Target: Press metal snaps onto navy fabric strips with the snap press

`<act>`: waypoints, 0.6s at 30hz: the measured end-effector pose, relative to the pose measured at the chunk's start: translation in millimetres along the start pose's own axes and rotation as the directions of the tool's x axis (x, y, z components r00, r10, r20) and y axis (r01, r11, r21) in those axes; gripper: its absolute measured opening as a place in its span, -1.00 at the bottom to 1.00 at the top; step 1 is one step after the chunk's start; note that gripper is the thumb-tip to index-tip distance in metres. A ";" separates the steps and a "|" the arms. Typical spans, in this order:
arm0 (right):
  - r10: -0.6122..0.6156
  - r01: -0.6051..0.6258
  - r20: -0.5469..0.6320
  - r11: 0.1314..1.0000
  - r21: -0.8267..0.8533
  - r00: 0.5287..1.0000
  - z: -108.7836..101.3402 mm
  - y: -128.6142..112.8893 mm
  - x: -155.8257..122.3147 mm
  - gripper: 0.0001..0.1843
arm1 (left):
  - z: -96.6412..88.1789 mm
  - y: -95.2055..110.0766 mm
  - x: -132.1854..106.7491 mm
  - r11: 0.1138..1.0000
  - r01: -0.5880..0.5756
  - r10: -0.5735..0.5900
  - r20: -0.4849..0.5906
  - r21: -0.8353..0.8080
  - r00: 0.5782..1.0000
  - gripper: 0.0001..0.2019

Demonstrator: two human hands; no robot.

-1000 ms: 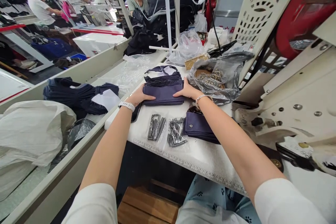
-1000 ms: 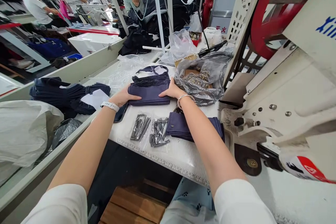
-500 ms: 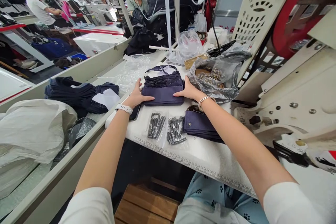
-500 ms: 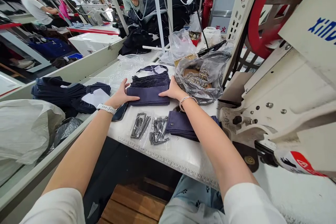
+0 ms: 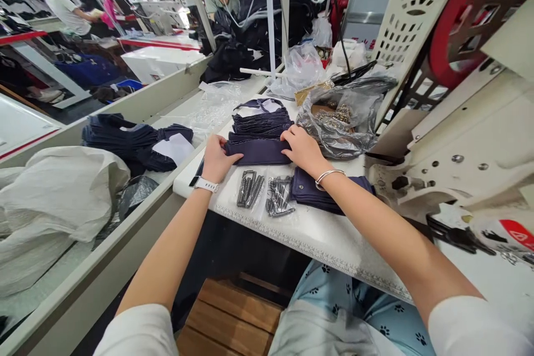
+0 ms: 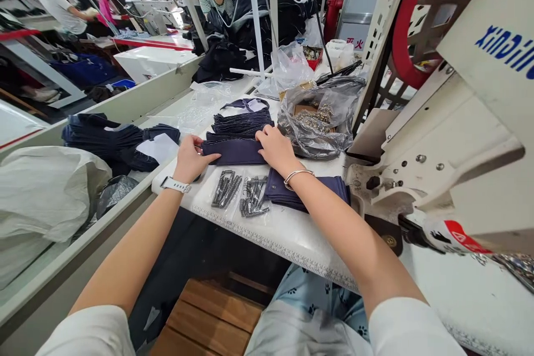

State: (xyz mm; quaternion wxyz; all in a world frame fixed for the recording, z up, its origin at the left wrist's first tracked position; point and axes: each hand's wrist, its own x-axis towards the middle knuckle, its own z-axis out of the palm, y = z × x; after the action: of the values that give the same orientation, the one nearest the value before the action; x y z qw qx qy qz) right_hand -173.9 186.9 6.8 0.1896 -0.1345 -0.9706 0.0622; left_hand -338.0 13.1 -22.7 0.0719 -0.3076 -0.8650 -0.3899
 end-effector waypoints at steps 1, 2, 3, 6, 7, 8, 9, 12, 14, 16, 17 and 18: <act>0.004 -0.004 0.013 1.000 0.007 1.000 0.2 0.0 -0.5 -0.73 | 0.9 -0.1 -1.2 1.000 -0.010 0.010 -0.021 0.001 1.000 -0.55; 0.016 -0.017 0.021 1.000 0.020 1.000 0.6 0.2 -0.7 -0.74 | 1.6 -0.3 -1.6 1.000 -0.009 0.009 -0.036 -0.004 0.999 -0.54; 0.037 -0.037 0.022 0.999 0.038 0.999 1.2 0.6 -0.5 -0.74 | 2.1 -0.4 -1.3 1.000 0.002 -0.003 -0.046 -0.019 0.999 -0.54; 0.134 -0.131 -0.011 0.984 0.121 0.991 3.5 2.5 1.7 -0.72 | 2.8 0.0 2.4 0.993 0.064 -0.068 -0.044 -0.095 0.997 -0.55; 0.165 -0.159 -0.025 0.976 0.150 0.986 4.3 3.2 2.7 -0.73 | 2.9 0.3 3.9 0.992 0.074 -0.079 -0.039 -0.105 0.996 -0.57; 0.189 -0.180 -0.040 0.968 0.174 0.981 5.1 3.8 3.8 -0.74 | 3.1 0.9 5.5 0.992 0.075 -0.079 -0.038 -0.101 0.996 -0.59; 0.205 -0.191 -0.055 0.963 0.191 0.977 5.9 4.3 4.7 -0.74 | 3.4 1.5 6.8 0.994 0.068 -0.072 -0.042 -0.085 0.996 -0.62; 0.221 -0.198 -0.092 0.958 0.209 0.971 7.8 5.0 6.8 -0.73 | 5.1 3.3 9.4 0.998 0.056 -0.058 -0.060 -0.041 0.996 -0.66; 0.224 -0.198 -0.099 0.955 0.220 0.970 8.5 5.4 7.4 -0.71 | 6.2 4.0 9.5 0.997 0.055 -0.058 -0.048 -0.050 0.997 -0.68; 0.239 -0.214 -0.082 0.948 0.238 0.968 8.8 6.1 7.5 -0.67 | 6.6 3.9 8.3 0.998 0.045 -0.047 -0.028 -0.050 0.999 -0.70; 0.252 -0.229 -0.067 0.943 0.241 0.965 8.7 6.6 7.4 -0.67 | 6.4 3.7 7.2 0.998 0.038 -0.039 -0.026 -0.044 0.999 -0.71; 0.265 -0.247 -0.050 0.940 0.234 0.963 8.4 7.1 7.3 -0.70 | 6.0 3.4 5.9 0.999 0.033 -0.034 -0.028 -0.042 0.999 -0.71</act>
State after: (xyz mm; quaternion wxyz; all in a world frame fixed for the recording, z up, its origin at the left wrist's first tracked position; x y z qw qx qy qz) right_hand -182.0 195.2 0.4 0.2331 -0.2397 -0.9230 0.1907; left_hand -340.0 22.0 -22.5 0.0713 -0.2891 -0.8606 -0.4133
